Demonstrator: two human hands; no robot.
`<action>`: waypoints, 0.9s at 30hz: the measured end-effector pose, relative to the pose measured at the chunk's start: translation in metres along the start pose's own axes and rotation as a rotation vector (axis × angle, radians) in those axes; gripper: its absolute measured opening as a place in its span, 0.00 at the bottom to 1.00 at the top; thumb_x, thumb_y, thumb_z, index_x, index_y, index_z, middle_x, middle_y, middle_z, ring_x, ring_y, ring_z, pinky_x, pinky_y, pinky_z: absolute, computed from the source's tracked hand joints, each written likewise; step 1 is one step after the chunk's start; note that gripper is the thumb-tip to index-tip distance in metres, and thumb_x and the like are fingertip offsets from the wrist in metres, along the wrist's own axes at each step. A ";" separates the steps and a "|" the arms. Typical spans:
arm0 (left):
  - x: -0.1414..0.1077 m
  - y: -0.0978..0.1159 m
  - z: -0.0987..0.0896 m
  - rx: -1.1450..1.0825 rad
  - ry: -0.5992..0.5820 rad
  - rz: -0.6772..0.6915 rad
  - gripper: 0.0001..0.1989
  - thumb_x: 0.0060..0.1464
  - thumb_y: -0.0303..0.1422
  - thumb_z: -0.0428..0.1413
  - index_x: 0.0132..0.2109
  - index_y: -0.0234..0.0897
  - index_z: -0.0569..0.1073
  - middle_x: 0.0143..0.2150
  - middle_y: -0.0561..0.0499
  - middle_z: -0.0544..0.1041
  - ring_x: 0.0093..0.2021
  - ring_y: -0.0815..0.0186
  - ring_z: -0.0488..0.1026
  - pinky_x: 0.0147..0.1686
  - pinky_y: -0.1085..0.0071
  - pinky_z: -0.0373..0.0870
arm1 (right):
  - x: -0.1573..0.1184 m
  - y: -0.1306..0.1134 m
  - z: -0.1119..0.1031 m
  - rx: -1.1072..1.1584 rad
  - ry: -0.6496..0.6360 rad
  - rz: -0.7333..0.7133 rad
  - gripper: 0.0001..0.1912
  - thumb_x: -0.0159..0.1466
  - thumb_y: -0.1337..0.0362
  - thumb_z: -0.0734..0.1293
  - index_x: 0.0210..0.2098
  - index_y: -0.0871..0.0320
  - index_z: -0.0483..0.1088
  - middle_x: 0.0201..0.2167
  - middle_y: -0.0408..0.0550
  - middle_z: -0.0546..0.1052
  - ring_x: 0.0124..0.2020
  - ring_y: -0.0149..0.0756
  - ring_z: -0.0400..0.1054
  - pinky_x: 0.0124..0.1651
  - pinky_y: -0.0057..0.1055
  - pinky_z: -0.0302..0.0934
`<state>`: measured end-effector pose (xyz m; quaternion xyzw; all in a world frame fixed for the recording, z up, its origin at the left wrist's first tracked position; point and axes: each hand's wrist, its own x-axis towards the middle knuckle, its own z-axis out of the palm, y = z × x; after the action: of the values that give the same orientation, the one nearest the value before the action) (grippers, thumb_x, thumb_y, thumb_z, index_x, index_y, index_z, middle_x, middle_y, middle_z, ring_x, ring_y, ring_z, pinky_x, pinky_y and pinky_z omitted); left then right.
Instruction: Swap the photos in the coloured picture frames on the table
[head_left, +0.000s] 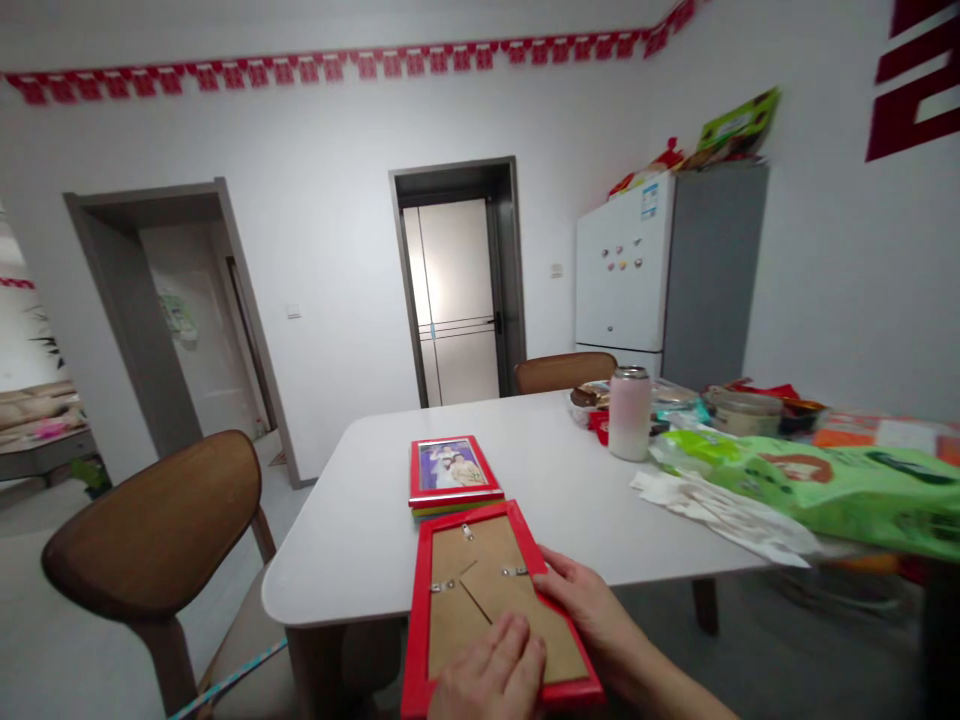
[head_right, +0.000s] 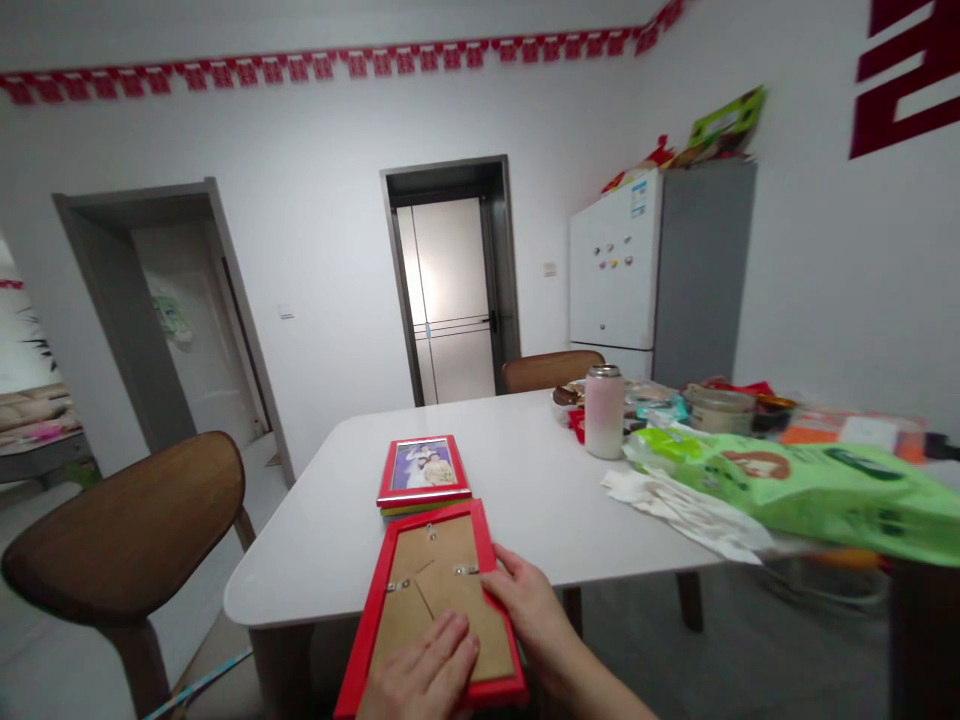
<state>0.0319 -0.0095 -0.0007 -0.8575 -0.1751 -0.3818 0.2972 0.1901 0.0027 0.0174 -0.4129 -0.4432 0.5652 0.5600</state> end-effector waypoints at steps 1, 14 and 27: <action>-0.002 0.001 0.006 -0.008 0.000 -0.021 0.14 0.54 0.31 0.41 0.42 0.34 0.69 0.40 0.51 0.75 0.40 0.68 0.72 0.37 0.78 0.70 | 0.008 0.003 -0.005 -0.096 0.002 -0.013 0.23 0.46 0.65 0.61 0.43 0.62 0.66 0.37 0.50 0.75 0.35 0.38 0.69 0.39 0.33 0.62; -0.007 0.004 0.050 -0.208 -0.415 -0.295 0.17 0.51 0.27 0.45 0.50 0.38 0.63 0.50 0.48 0.68 0.51 0.64 0.63 0.46 0.68 0.64 | 0.065 0.017 -0.026 -1.193 0.162 -0.224 0.17 0.44 0.72 0.57 0.32 0.62 0.71 0.31 0.52 0.75 0.32 0.35 0.67 0.35 0.25 0.57; -0.021 -0.046 -0.006 -0.579 -0.492 -0.858 0.17 0.35 0.34 0.60 0.36 0.36 0.68 0.46 0.45 0.69 0.52 0.57 0.60 0.48 0.63 0.60 | 0.075 0.013 -0.018 -1.444 0.132 -0.281 0.13 0.51 0.69 0.58 0.31 0.60 0.72 0.32 0.51 0.71 0.35 0.35 0.65 0.38 0.26 0.55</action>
<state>-0.0096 0.0199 0.0040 -0.8197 -0.4599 -0.2897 -0.1807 0.2020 0.0784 0.0019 -0.6511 -0.7189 0.0300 0.2415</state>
